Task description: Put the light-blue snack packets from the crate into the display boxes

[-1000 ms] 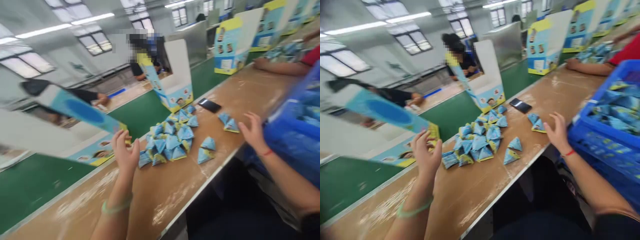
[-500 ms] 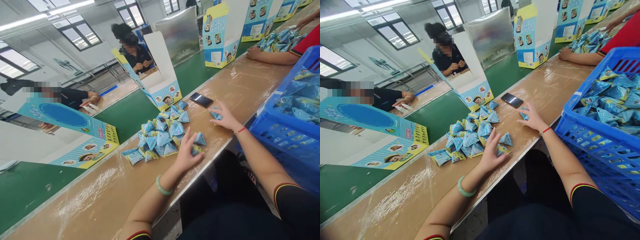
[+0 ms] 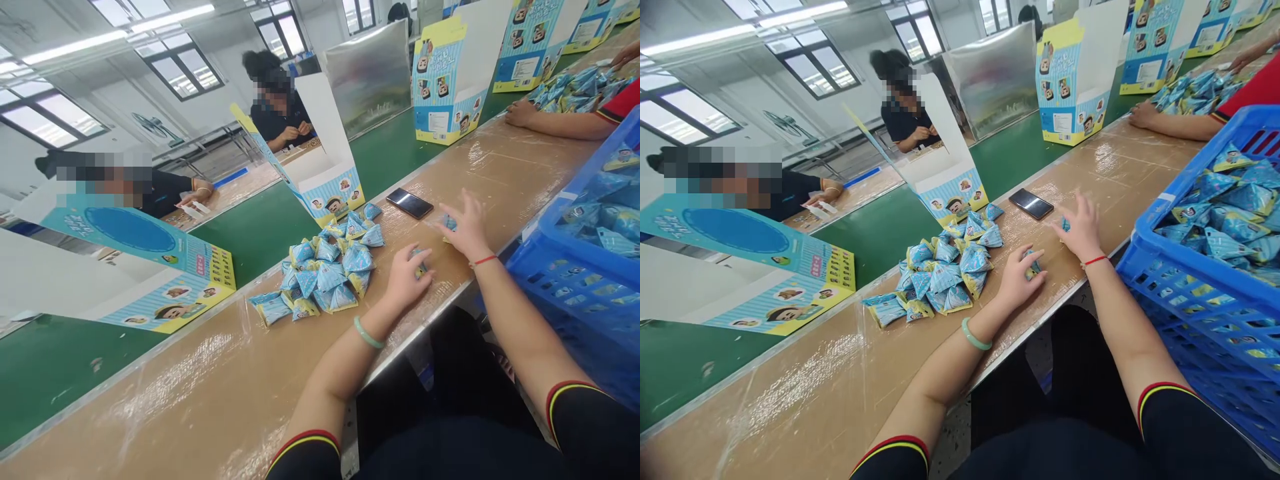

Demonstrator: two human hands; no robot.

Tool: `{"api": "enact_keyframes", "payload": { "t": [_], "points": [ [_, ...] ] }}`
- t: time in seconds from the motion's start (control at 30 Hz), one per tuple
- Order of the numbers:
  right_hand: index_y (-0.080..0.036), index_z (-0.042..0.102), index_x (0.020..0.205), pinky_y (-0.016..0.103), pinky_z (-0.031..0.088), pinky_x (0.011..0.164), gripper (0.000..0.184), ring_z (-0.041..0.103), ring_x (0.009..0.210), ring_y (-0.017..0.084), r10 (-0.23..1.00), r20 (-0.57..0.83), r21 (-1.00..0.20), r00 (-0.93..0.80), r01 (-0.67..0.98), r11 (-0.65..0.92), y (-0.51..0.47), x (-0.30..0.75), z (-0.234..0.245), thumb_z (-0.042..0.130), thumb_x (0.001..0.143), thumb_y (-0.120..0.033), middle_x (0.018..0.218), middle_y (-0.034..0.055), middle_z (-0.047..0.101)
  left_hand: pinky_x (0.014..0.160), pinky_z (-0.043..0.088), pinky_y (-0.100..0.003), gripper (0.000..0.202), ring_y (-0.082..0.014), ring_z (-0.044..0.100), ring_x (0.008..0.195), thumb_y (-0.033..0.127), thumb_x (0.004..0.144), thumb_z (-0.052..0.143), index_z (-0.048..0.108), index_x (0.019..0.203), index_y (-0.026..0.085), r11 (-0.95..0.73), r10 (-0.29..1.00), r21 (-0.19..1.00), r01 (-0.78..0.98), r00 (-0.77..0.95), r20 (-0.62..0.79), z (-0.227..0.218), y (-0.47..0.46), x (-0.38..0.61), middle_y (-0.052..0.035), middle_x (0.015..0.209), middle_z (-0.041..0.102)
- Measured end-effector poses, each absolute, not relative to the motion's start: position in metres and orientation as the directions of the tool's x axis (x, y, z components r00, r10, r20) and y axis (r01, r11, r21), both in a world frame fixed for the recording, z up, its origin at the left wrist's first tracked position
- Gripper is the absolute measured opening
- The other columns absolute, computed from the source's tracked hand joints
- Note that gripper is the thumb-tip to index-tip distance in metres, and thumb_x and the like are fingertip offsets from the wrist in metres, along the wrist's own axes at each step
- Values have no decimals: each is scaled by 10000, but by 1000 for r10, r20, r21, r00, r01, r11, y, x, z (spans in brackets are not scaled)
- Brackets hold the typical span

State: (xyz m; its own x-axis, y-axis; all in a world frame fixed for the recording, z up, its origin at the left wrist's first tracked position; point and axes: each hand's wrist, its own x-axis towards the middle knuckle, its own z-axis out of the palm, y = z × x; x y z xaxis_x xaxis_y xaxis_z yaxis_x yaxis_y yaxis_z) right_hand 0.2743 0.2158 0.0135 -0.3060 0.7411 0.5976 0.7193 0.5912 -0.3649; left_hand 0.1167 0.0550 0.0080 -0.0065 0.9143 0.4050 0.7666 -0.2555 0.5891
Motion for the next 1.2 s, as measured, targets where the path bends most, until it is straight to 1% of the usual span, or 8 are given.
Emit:
{"api": "enact_keyframes", "payload": {
  "t": [0.1,0.23,0.4,0.53,0.6,0.7,0.77,1.2],
  "points": [
    [-197,693,1235,599,327,1130,373,382,1400,399,638,735,-357,-230,667,653,195,269,33,620,894,-328,1513,175,427,1167,384,-535,560,-299,434,1414,378,850,702,560,1374,242,-299,864,610,734,-63,500,18,48,116,-147,1528,444],
    [-184,712,1073,453,451,1009,222,592,1119,284,506,778,-335,-373,436,835,154,248,58,538,947,-238,1166,141,655,1028,492,-438,340,-238,589,1185,311,922,578,611,1243,205,-444,799,618,649,-26,601,31,4,111,-126,1246,641],
    [-168,682,1169,365,435,819,276,592,964,251,259,459,-123,-850,228,966,106,187,74,669,903,-237,1035,109,688,775,508,-317,146,-159,626,826,207,923,514,641,991,183,-611,784,561,559,330,525,25,-67,114,-63,893,703],
    [-123,731,1003,363,406,762,131,601,928,262,291,260,-20,-921,296,955,101,152,82,672,894,-166,940,133,709,785,499,-334,205,-173,643,863,296,961,494,644,1038,180,-614,778,510,602,570,264,16,-97,121,-76,945,713],
    [-122,744,921,374,419,746,124,612,871,255,314,412,-67,-855,315,947,101,155,90,629,925,-167,855,122,713,812,500,-344,280,-189,642,916,372,980,500,644,1122,178,-648,719,487,586,681,137,14,-100,125,-81,1019,714],
    [-162,735,1131,380,464,774,221,628,853,232,330,798,-249,-504,222,943,87,182,106,620,959,-237,900,94,729,802,500,-360,398,-218,634,951,441,967,543,617,1258,180,-689,637,442,575,771,-8,12,-99,128,-85,1116,696],
    [-229,696,1255,358,487,778,303,636,839,202,291,883,-295,-369,45,954,68,202,114,628,959,-226,917,59,731,797,499,-371,436,-242,636,969,454,948,575,609,1286,182,-699,616,393,597,782,-94,11,-98,128,-89,1126,685],
    [-167,706,1174,304,387,627,241,548,658,146,97,697,-318,-711,-185,930,-3,201,79,545,1006,-229,697,17,627,890,522,-410,556,-298,626,1101,490,957,521,536,1412,170,-649,630,404,645,753,-191,3,-103,131,-131,1333,609]
  ]
}}
